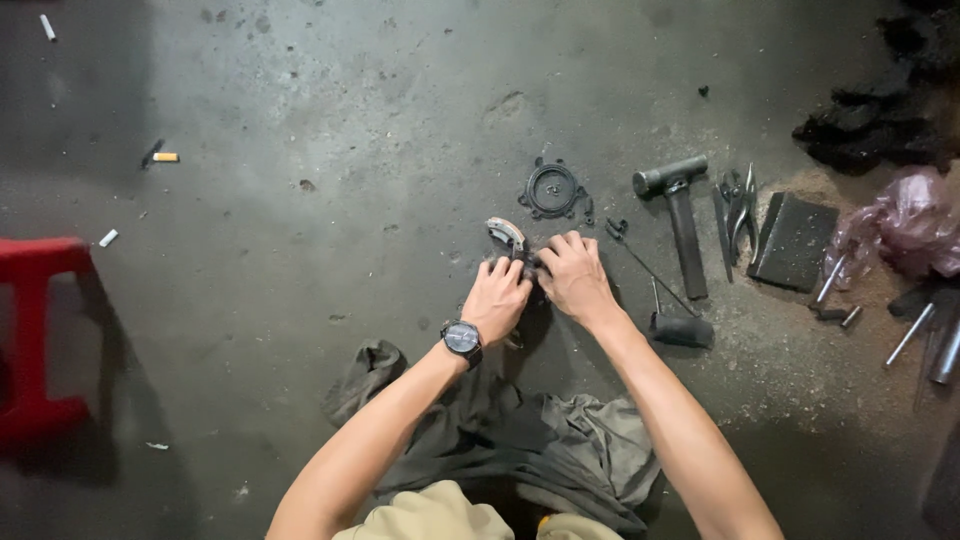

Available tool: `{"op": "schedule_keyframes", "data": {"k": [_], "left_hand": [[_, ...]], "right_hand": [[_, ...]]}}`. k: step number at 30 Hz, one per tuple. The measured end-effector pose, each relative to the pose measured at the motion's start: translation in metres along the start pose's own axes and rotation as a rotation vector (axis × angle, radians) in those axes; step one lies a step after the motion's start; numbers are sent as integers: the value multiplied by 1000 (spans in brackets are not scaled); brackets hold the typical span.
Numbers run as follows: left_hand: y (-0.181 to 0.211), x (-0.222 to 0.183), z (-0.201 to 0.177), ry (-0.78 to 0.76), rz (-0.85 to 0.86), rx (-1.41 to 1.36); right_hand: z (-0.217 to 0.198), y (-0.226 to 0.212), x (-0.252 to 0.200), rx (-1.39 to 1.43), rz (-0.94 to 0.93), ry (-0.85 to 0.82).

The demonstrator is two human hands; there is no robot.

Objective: Disassembling and inspecting centrifugal clutch components of a motorcycle engine.

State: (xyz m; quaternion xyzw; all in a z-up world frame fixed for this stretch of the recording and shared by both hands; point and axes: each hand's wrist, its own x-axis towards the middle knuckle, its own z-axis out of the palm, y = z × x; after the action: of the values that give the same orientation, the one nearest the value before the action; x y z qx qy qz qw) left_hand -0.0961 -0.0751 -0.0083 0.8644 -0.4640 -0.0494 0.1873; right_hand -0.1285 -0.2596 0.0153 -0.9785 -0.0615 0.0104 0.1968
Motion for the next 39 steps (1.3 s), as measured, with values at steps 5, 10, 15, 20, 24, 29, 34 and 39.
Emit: {"op": "schedule_keyframes", "data": {"k": [5, 10, 15, 20, 24, 29, 34, 39], "left_hand": [[0, 1, -2, 5, 10, 23], [2, 1, -4, -12, 4, 32], [-1, 2, -5, -7, 9, 52], [-6, 3, -9, -16, 43, 31], [-6, 8, -9, -108, 51, 19], [-11, 34, -10, 93, 326, 194], [-18, 41, 1, -191, 276, 216], [-5, 38, -17, -294, -147, -65]], "right_hand": [[2, 1, -5, -25, -26, 35], [0, -1, -3, -20, 47, -10], [-13, 8, -10, 93, 318, 206], [-11, 30, -21, 748, 535, 5], [-10, 28, -18, 799, 529, -49], [18, 61, -37, 1106, 674, 191], [6, 104, -66, 938, 825, 380], [-26, 91, -62, 475, 780, 483]]}}
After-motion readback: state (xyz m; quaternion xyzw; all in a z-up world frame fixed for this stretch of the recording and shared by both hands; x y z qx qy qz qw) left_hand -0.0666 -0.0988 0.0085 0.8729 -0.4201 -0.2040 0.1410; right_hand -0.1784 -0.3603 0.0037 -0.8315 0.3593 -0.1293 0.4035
